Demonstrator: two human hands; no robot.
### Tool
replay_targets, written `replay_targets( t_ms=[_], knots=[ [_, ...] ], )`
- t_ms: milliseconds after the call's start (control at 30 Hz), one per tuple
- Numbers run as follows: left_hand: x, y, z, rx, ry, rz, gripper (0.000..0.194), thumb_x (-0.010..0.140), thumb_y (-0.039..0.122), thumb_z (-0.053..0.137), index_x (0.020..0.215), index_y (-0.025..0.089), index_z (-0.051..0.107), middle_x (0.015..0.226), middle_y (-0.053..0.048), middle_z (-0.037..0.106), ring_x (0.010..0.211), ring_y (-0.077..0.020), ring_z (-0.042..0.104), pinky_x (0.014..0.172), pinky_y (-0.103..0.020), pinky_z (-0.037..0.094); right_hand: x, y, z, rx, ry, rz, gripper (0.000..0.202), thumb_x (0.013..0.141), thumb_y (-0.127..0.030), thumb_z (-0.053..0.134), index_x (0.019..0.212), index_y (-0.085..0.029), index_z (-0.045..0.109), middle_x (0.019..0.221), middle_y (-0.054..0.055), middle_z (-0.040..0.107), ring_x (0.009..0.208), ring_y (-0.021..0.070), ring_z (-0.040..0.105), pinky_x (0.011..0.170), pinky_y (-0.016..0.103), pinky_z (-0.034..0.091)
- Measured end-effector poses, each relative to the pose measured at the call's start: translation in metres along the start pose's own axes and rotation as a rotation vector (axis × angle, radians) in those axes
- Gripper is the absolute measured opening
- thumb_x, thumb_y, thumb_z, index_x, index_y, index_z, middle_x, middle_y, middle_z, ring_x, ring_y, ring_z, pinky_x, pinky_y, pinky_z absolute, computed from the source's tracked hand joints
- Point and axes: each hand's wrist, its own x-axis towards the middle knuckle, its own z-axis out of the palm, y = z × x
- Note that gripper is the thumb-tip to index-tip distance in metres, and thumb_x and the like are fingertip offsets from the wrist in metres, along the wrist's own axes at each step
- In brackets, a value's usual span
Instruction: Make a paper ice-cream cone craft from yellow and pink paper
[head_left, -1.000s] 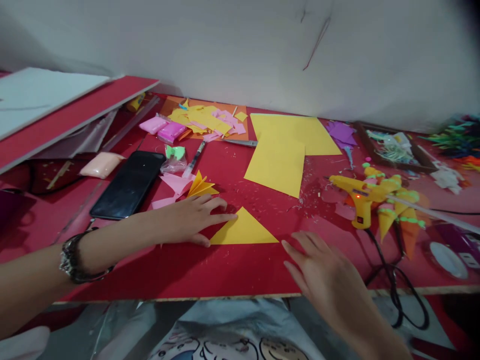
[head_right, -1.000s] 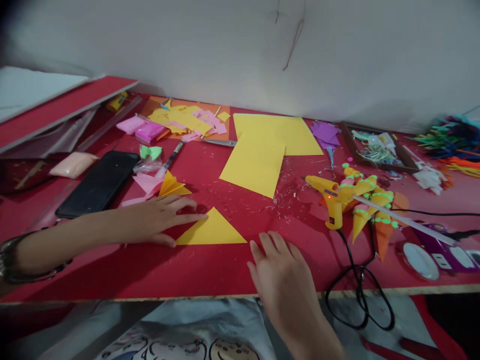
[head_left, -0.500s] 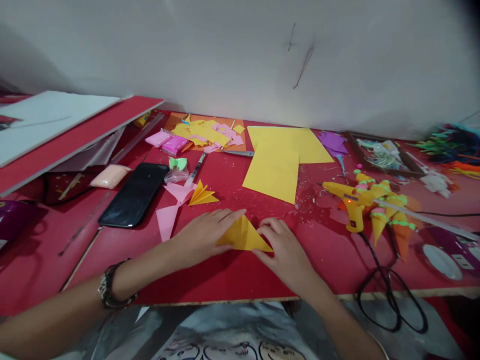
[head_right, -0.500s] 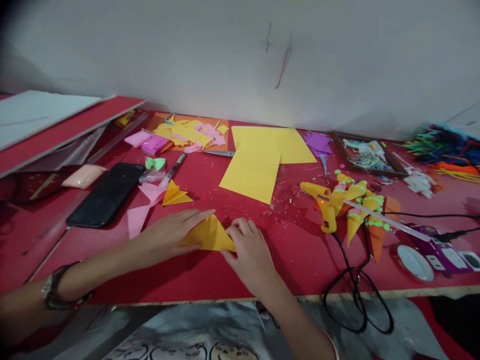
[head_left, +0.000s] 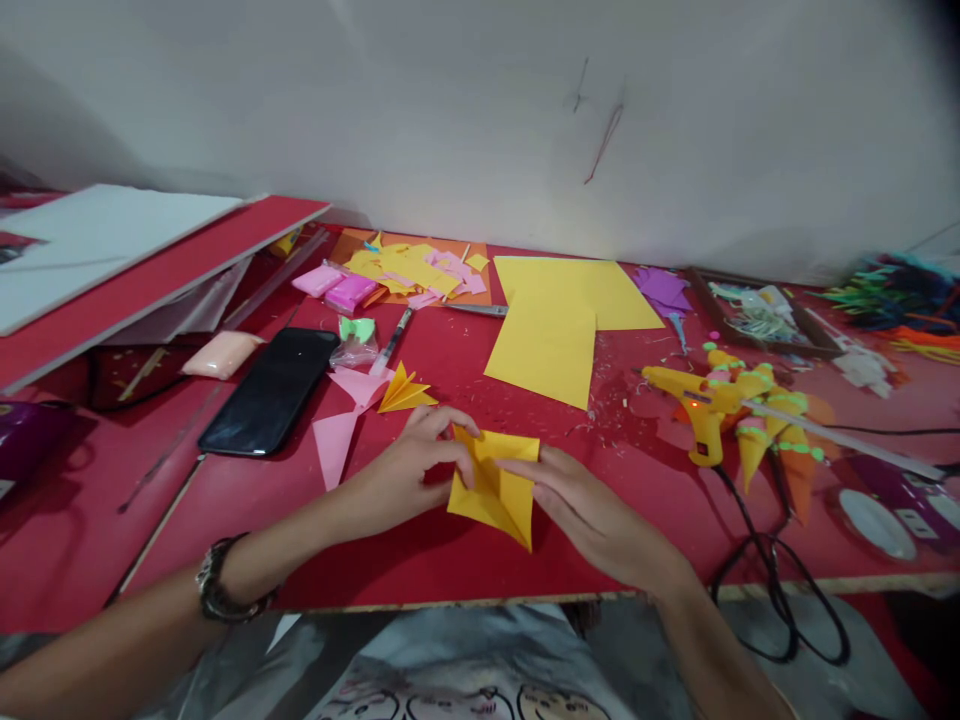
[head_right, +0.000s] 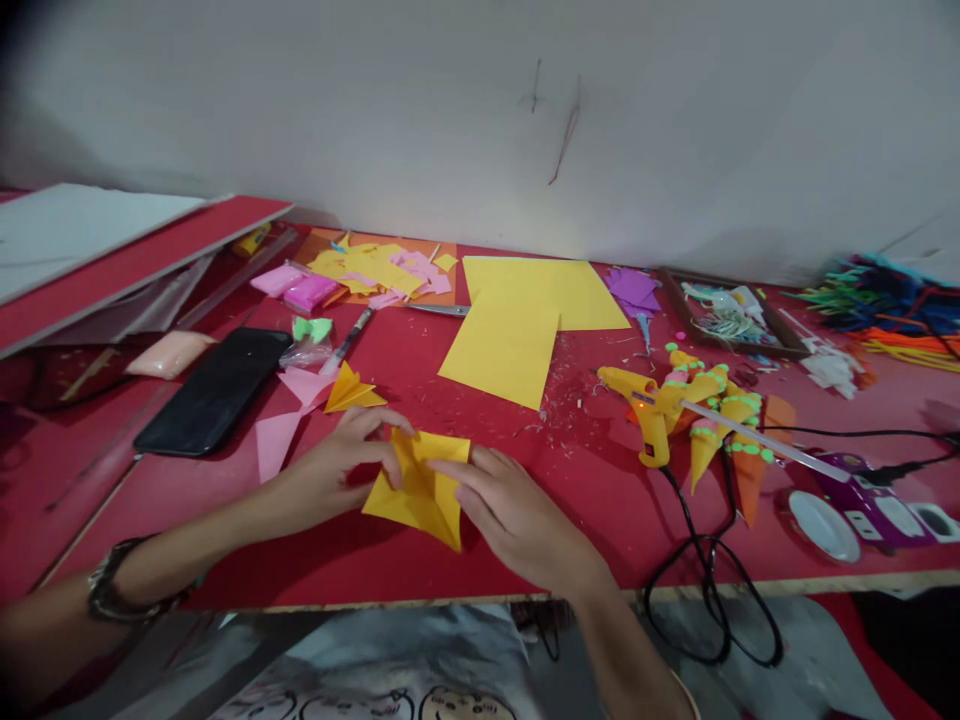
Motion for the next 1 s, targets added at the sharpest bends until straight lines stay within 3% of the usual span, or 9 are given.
replay_targets(
  t_ms=[167, 367, 500, 633, 800, 1000],
  knots=[
    [-0.005, -0.005, -0.005, -0.265, -0.027, -0.012, 0.019, 0.068, 0.0, 0.042, 0.065, 0.016, 0.05, 0.109, -0.003, 0.044, 0.108, -0.0161, 0.041, 0.091, -0.029, 0.033, 0.005, 0.008, -0.001, 0.037, 0.043, -0.07, 0.041, 0.085, -0.011, 0.031, 0.119, -0.029, 0.045, 0.12, 0.001, 0.049, 0.112, 0.0132, 0.042, 0.097, 0.032, 0.032],
    [-0.006, -0.01, -0.003, -0.486, 0.09, -0.016, 0.013, 0.078, 0.012, 0.044, 0.065, 0.017, 0.044, 0.109, -0.006, 0.044, 0.11, -0.0178, 0.041, 0.094, -0.031, 0.032, 0.011, 0.006, -0.001, 0.103, 0.126, -0.065, 0.021, 0.078, -0.015, 0.049, 0.094, -0.023, 0.061, 0.1, 0.004, 0.058, 0.094, 0.0152, 0.053, 0.084, 0.029, 0.041],
    [-0.007, -0.013, -0.001, -0.591, 0.194, -0.104, 0.012, 0.079, 0.02, 0.045, 0.067, 0.018, 0.043, 0.114, -0.007, 0.044, 0.113, -0.0203, 0.039, 0.094, -0.033, 0.032, 0.018, 0.005, 0.0, 0.184, 0.223, -0.029, 0.013, 0.078, -0.017, 0.049, 0.081, -0.02, 0.061, 0.086, 0.003, 0.061, 0.083, 0.0149, 0.055, 0.077, 0.028, 0.043],
    [-0.003, -0.014, 0.003, -0.593, 0.228, -0.159, 0.01, 0.075, 0.025, 0.051, 0.072, 0.018, 0.044, 0.115, -0.008, 0.046, 0.116, -0.0218, 0.038, 0.092, -0.034, 0.034, 0.027, 0.007, 0.005, 0.346, 0.35, 0.0, 0.009, 0.077, -0.019, 0.05, 0.081, -0.019, 0.058, 0.086, 0.004, 0.059, 0.083, 0.0156, 0.055, 0.074, 0.029, 0.044],
    [0.006, -0.011, 0.005, -0.57, 0.402, -0.256, 0.014, 0.07, 0.027, 0.058, 0.074, 0.018, 0.049, 0.101, -0.006, 0.053, 0.098, -0.0172, 0.05, 0.084, -0.029, 0.041, 0.036, 0.008, 0.004, 0.521, 0.437, -0.002, 0.003, 0.074, -0.023, 0.056, 0.074, -0.02, 0.055, 0.088, 0.004, 0.054, 0.085, 0.0139, 0.054, 0.074, 0.026, 0.044],
    [0.01, -0.01, -0.006, -0.61, 0.56, -0.418, 0.016, 0.07, 0.029, 0.061, 0.068, 0.017, 0.051, 0.077, 0.0, 0.055, 0.071, -0.0102, 0.053, 0.065, -0.02, 0.043, 0.043, 0.009, -0.004, 0.501, 0.512, 0.048, 0.021, 0.072, -0.027, 0.058, 0.058, -0.018, 0.044, 0.091, 0.003, 0.053, 0.091, 0.0147, 0.052, 0.072, 0.025, 0.042]
  ],
)
